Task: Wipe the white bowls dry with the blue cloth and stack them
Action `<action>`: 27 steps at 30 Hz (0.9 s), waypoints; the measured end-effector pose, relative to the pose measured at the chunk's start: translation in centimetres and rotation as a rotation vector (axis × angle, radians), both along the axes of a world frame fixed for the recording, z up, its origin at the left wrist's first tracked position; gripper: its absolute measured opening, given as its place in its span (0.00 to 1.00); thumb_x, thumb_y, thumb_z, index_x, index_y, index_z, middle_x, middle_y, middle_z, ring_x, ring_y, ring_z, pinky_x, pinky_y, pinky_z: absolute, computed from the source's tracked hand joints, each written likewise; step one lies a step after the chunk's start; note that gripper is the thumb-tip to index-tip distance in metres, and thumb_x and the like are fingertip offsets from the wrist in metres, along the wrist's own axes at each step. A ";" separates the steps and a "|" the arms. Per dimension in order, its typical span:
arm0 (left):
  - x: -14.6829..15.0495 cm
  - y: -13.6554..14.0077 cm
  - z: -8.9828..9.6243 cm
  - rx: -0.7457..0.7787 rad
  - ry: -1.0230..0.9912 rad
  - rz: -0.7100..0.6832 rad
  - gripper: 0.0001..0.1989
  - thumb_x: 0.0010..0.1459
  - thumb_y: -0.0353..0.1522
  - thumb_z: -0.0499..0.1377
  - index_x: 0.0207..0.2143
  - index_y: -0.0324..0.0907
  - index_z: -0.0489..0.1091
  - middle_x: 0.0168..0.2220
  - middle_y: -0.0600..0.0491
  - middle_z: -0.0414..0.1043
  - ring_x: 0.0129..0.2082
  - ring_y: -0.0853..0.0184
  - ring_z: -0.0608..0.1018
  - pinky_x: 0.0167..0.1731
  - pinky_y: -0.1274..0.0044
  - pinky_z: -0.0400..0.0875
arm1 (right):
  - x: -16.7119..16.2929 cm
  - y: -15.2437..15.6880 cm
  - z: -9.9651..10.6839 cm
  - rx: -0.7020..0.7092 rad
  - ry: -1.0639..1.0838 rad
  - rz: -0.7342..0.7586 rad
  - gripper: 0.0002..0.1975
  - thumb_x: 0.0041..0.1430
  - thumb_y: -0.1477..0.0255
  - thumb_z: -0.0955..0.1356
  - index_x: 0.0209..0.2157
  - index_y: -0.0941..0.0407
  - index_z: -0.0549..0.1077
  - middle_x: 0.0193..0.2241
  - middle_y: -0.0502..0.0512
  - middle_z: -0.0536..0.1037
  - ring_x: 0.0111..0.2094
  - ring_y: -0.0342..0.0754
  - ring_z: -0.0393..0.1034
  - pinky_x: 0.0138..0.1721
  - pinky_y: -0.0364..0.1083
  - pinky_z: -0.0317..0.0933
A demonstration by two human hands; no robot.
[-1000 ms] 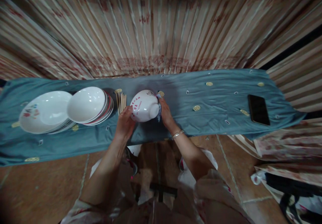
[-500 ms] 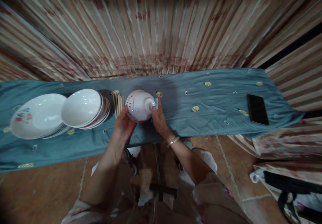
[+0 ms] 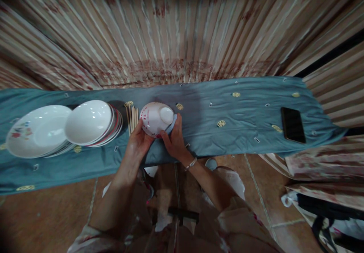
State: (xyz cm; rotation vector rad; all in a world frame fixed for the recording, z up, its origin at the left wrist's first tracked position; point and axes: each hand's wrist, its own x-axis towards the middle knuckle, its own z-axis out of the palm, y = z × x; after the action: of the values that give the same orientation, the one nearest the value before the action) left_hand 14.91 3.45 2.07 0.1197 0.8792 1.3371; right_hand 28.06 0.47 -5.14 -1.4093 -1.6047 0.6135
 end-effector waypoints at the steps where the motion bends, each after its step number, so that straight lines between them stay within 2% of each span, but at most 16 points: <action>1: 0.1 0.0 0.2 -0.016 -0.005 0.003 0.14 0.71 0.32 0.51 0.47 0.40 0.76 0.37 0.50 0.84 0.41 0.66 0.84 0.44 0.76 0.79 | -0.1 -0.1 0.0 -0.002 -0.015 0.005 0.48 0.70 0.49 0.58 0.73 0.67 0.33 0.74 0.79 0.42 0.76 0.63 0.38 0.73 0.67 0.42; 5: 0.2 0.0 0.6 -0.040 -0.004 0.006 0.15 0.71 0.33 0.52 0.51 0.41 0.76 0.39 0.50 0.84 0.44 0.64 0.84 0.47 0.74 0.79 | -0.3 -0.6 -0.1 0.007 -0.078 0.031 0.48 0.71 0.51 0.59 0.73 0.64 0.27 0.75 0.77 0.36 0.77 0.62 0.30 0.74 0.67 0.39; 8: 0.2 0.0 0.9 -0.051 -0.036 0.014 0.16 0.71 0.34 0.52 0.54 0.42 0.75 0.42 0.50 0.84 0.48 0.63 0.83 0.51 0.73 0.78 | -0.6 -1.1 -0.2 0.025 -0.140 0.034 0.47 0.72 0.53 0.59 0.73 0.62 0.23 0.75 0.76 0.33 0.77 0.62 0.29 0.74 0.67 0.40; 13: 0.2 -0.2 1.6 -0.091 -0.093 0.031 0.18 0.73 0.34 0.50 0.58 0.42 0.72 0.43 0.49 0.84 0.48 0.62 0.83 0.54 0.70 0.77 | -1.0 -1.8 0.0 0.070 -0.270 0.035 0.46 0.74 0.56 0.55 0.71 0.62 0.16 0.75 0.76 0.30 0.77 0.64 0.27 0.72 0.71 0.43; 15: 0.1 -0.3 1.8 -0.102 -0.110 0.031 0.18 0.72 0.34 0.50 0.59 0.43 0.71 0.45 0.49 0.83 0.49 0.62 0.83 0.53 0.69 0.78 | -1.2 -2.1 0.3 0.116 -0.304 0.060 0.45 0.74 0.56 0.55 0.71 0.63 0.17 0.75 0.77 0.29 0.77 0.65 0.28 0.72 0.71 0.45; 19: 0.2 -0.5 1.8 -0.092 -0.122 0.036 0.17 0.73 0.34 0.50 0.57 0.42 0.72 0.46 0.48 0.83 0.49 0.63 0.83 0.50 0.73 0.79 | -1.3 -2.5 1.0 0.221 -0.372 0.129 0.47 0.73 0.55 0.57 0.72 0.64 0.20 0.75 0.76 0.30 0.76 0.69 0.30 0.71 0.72 0.49; 24: 0.6 -0.9 1.5 0.009 -0.094 0.020 0.17 0.72 0.33 0.52 0.57 0.39 0.72 0.45 0.47 0.83 0.51 0.64 0.83 0.55 0.74 0.76 | -0.7 -2.1 1.3 0.317 -0.478 0.133 0.46 0.73 0.58 0.58 0.73 0.63 0.22 0.75 0.76 0.35 0.76 0.68 0.33 0.71 0.71 0.48; 27: 0.8 -1.2 1.1 0.073 -0.051 0.003 0.14 0.69 0.32 0.56 0.53 0.38 0.74 0.47 0.46 0.83 0.54 0.64 0.81 0.58 0.74 0.73 | -0.3 -2.0 2.0 0.305 -0.513 0.139 0.40 0.74 0.62 0.56 0.74 0.63 0.27 0.75 0.75 0.42 0.76 0.65 0.35 0.71 0.70 0.47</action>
State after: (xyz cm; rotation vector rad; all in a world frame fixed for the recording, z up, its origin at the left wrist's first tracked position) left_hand 15.73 2.30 3.18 0.1412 0.7883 1.3695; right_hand 27.80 -1.49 -3.18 -1.2915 -2.1075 0.0668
